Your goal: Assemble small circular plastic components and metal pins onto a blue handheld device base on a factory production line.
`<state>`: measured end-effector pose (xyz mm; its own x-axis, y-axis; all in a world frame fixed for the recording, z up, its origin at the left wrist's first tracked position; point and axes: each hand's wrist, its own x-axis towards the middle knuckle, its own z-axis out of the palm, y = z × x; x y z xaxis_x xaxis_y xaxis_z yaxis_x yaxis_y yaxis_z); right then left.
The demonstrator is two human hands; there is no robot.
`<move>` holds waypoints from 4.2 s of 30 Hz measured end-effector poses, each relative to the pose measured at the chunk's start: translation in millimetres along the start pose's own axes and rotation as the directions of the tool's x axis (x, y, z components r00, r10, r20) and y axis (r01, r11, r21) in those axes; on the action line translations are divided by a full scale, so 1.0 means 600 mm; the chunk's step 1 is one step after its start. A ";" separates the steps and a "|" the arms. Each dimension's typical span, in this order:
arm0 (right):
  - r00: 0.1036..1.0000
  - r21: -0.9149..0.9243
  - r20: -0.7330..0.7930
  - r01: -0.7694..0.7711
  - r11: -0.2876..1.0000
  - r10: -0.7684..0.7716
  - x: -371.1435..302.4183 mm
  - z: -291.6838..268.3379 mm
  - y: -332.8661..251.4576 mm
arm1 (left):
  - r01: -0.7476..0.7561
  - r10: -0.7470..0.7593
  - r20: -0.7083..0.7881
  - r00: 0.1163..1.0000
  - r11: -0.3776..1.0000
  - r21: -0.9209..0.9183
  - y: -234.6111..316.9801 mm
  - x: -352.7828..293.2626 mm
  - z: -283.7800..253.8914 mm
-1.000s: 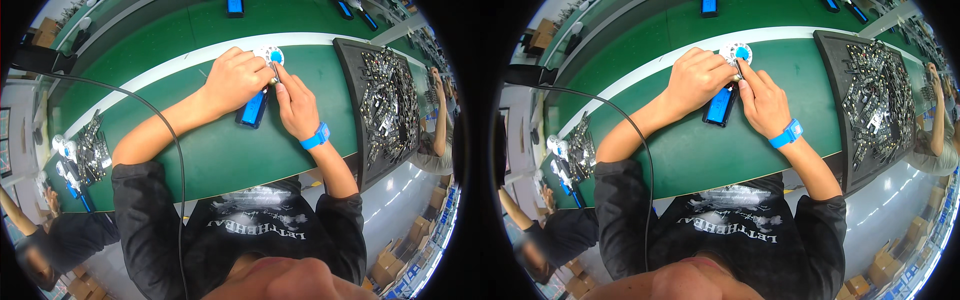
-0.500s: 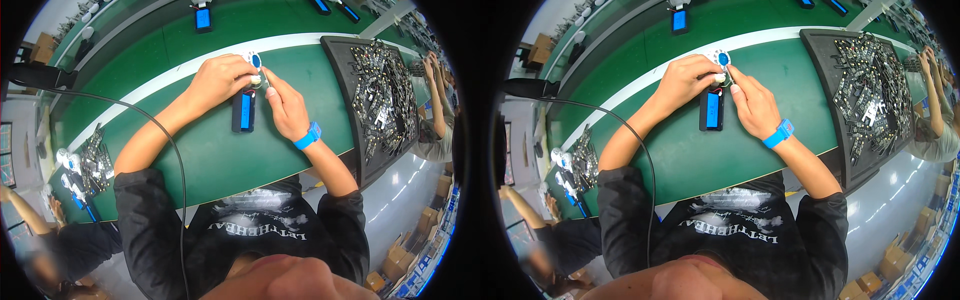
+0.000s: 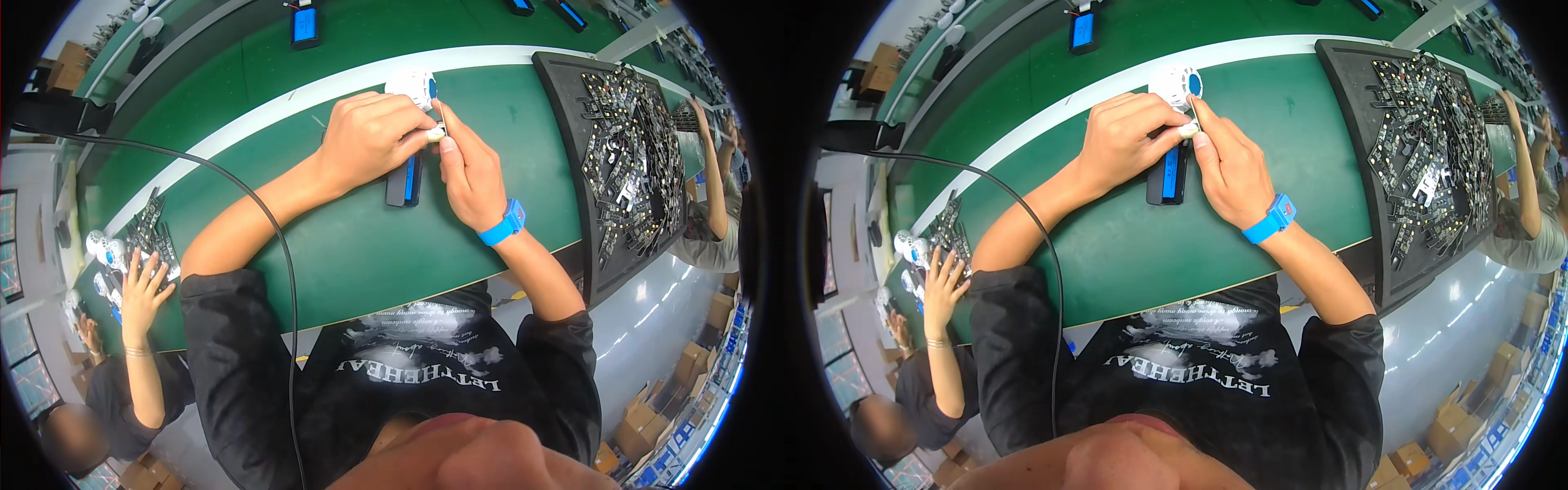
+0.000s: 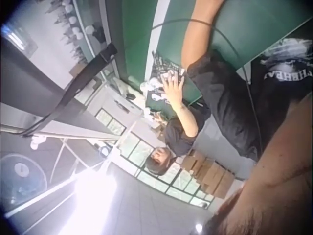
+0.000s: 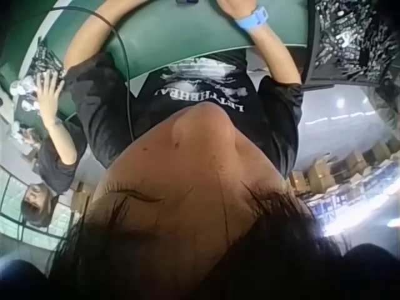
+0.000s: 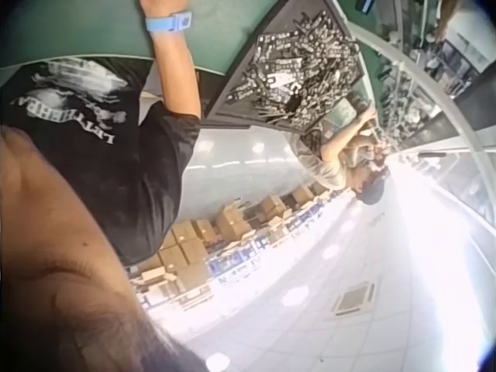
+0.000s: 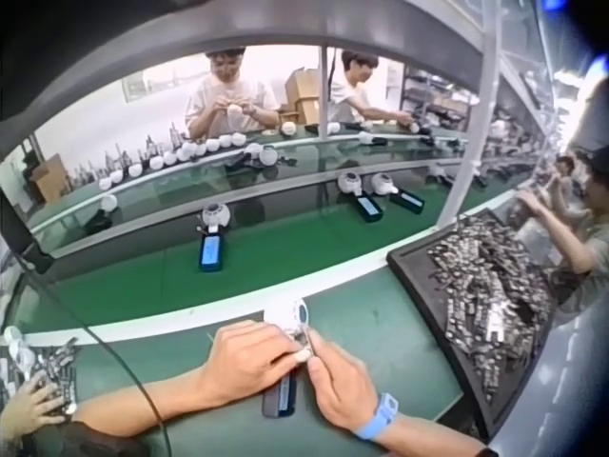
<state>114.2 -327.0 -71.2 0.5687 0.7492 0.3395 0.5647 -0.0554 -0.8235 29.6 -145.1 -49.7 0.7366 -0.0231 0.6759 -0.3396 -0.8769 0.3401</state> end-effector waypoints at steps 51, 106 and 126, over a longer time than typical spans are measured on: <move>0.981 0.351 0.027 -0.191 0.916 0.194 0.044 -0.064 0.025 | 0.579 -0.389 0.429 0.815 0.541 -0.610 -0.057 -0.024 0.001; 0.934 -0.038 0.011 0.359 0.933 -0.358 -0.022 -0.024 0.000 | -0.048 0.049 -0.007 0.999 0.994 0.098 0.013 -0.025 -0.011; 0.916 0.008 0.059 0.396 0.918 -0.396 -0.017 -0.023 0.001 | -0.080 0.084 -0.017 0.996 0.979 0.187 0.014 -0.034 -0.026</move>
<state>116.9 -343.5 -68.8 0.2626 0.7473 0.6104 0.7390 0.2510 -0.6252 2.5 -144.2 -50.6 0.6955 -0.0891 0.7130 -0.2818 -0.9466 0.1567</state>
